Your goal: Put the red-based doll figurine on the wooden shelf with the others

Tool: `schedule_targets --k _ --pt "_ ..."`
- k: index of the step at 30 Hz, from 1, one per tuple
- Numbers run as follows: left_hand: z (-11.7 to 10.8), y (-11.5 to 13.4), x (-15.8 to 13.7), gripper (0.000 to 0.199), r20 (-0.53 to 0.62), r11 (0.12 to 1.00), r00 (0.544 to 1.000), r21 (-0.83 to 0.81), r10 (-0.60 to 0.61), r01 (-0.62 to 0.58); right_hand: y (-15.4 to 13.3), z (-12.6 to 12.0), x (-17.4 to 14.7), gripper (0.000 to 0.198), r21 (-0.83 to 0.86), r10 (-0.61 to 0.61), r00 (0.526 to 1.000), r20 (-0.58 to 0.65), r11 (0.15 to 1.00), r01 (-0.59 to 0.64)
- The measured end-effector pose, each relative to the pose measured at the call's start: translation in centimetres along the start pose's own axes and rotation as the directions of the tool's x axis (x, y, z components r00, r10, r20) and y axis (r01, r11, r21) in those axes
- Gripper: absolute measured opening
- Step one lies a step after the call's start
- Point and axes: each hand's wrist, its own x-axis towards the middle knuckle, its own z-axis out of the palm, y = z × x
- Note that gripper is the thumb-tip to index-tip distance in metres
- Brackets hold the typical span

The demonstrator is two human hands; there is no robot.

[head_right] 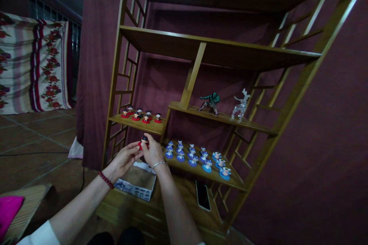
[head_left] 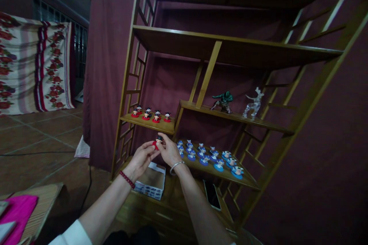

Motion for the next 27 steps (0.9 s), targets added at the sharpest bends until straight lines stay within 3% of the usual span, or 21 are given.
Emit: schedule_targets --k 6,12,27 --pt "1.4 0.7 1.9 0.019 -0.063 0.997 0.995 0.016 0.080 -0.079 0.0 -0.5 2.4 0.041 -0.114 -0.007 1.000 -0.001 0.993 0.007" --pt "2.2 1.3 3.5 0.019 -0.039 0.993 0.993 0.049 0.109 -0.107 -0.1 -0.9 4.3 0.038 -0.194 -0.013 1.000 0.009 0.981 0.014" --pt "3.2 1.7 4.9 0.025 -0.050 0.993 0.992 0.044 0.113 -0.111 0.9 -1.6 6.7 0.041 -0.038 -0.005 0.997 0.082 0.999 0.008"
